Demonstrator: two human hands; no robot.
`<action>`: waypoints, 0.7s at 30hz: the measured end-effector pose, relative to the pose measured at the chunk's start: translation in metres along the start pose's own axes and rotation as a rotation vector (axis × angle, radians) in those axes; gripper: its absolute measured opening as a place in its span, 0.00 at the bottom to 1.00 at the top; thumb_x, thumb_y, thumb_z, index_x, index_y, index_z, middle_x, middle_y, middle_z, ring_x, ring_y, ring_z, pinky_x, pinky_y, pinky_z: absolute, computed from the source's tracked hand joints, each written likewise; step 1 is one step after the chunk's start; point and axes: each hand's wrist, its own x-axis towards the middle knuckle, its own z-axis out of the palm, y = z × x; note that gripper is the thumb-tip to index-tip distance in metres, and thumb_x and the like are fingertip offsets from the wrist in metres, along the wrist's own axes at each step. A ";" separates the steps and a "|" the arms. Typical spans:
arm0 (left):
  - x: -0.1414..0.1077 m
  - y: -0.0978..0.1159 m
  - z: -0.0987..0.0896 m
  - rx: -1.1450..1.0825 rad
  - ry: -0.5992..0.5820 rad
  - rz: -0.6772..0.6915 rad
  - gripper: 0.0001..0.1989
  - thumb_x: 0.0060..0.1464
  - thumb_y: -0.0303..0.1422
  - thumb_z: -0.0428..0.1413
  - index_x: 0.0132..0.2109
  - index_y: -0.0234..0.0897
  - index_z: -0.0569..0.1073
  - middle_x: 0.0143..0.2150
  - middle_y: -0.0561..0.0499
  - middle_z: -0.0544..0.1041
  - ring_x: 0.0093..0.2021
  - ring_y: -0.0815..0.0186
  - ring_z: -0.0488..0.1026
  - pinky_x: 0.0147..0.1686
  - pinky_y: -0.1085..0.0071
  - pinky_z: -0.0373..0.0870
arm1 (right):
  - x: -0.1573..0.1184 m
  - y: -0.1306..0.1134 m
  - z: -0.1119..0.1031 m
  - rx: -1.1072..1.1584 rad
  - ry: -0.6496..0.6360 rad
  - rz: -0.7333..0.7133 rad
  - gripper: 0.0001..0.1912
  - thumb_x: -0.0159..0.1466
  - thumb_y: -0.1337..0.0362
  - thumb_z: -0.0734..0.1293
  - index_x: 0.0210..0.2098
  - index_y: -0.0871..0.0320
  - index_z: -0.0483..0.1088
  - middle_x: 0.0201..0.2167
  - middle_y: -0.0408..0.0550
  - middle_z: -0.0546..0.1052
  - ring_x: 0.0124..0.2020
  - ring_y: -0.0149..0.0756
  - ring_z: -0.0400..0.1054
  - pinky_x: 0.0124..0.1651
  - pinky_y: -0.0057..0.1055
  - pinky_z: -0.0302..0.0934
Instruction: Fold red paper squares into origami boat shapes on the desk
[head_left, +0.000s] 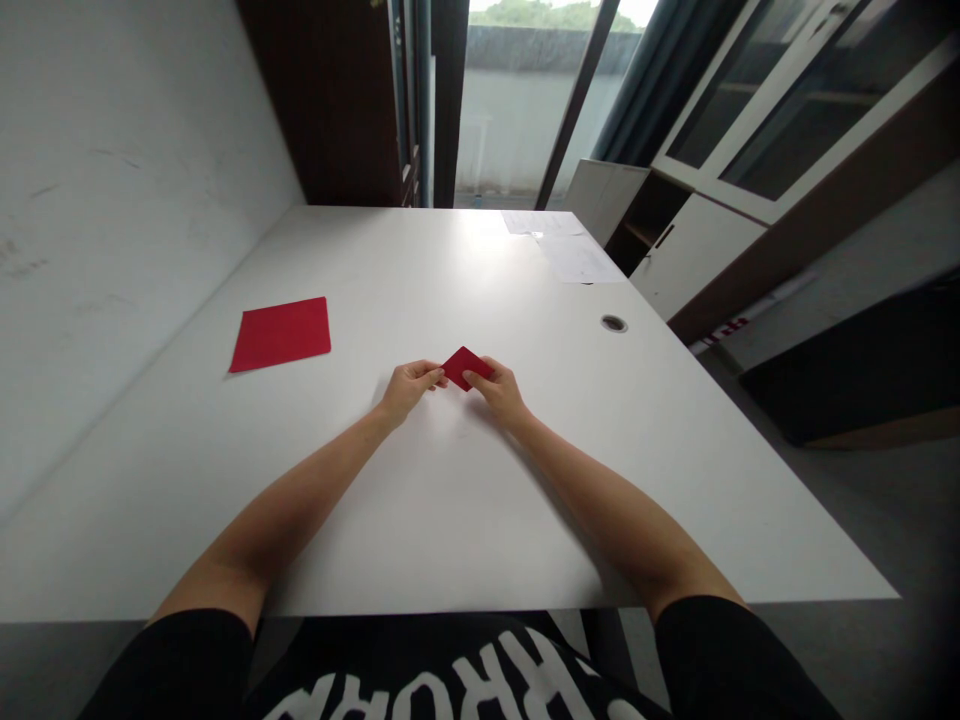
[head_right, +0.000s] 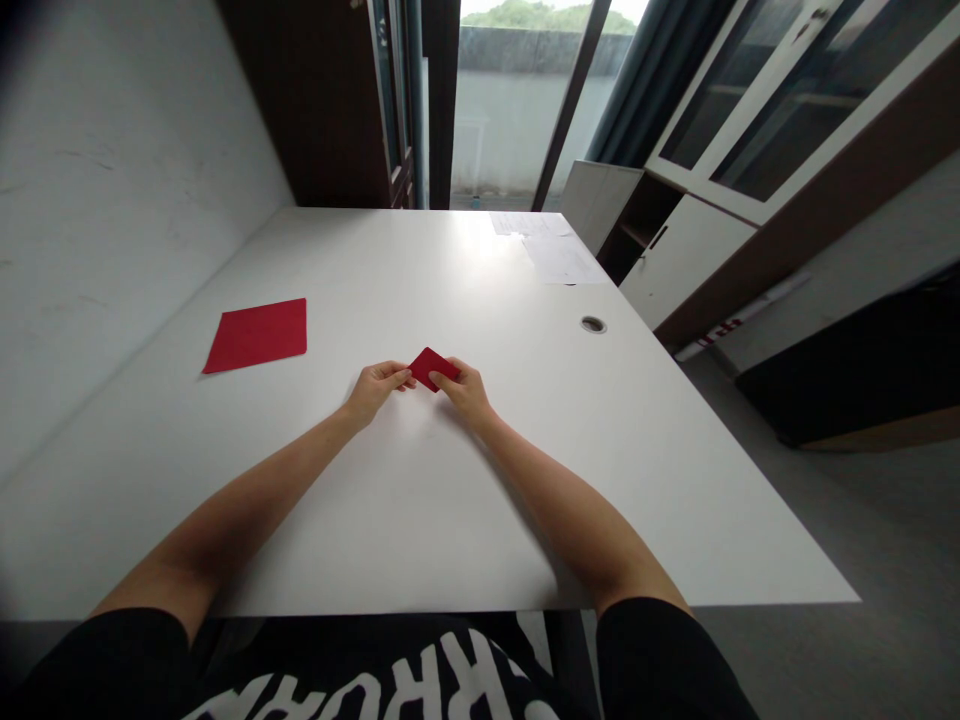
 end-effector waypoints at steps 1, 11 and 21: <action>-0.001 0.001 0.000 -0.003 -0.014 -0.005 0.14 0.53 0.41 0.64 0.40 0.34 0.81 0.34 0.46 0.83 0.35 0.64 0.78 0.39 0.67 0.69 | 0.000 -0.001 0.000 0.024 0.004 0.009 0.18 0.58 0.51 0.75 0.39 0.57 0.74 0.31 0.42 0.76 0.33 0.34 0.67 0.40 0.33 0.62; 0.000 -0.003 0.000 0.048 -0.076 0.037 0.18 0.56 0.46 0.63 0.39 0.33 0.82 0.35 0.45 0.83 0.35 0.63 0.77 0.42 0.65 0.72 | 0.001 0.003 -0.001 0.046 0.005 0.008 0.18 0.57 0.51 0.75 0.38 0.57 0.73 0.32 0.43 0.76 0.33 0.34 0.67 0.40 0.33 0.62; 0.002 -0.009 -0.002 0.131 -0.059 0.123 0.14 0.56 0.42 0.62 0.41 0.35 0.81 0.34 0.47 0.82 0.36 0.63 0.78 0.42 0.64 0.74 | -0.002 -0.003 -0.002 -0.147 -0.037 -0.063 0.18 0.61 0.48 0.72 0.38 0.56 0.72 0.31 0.42 0.75 0.32 0.34 0.66 0.37 0.32 0.61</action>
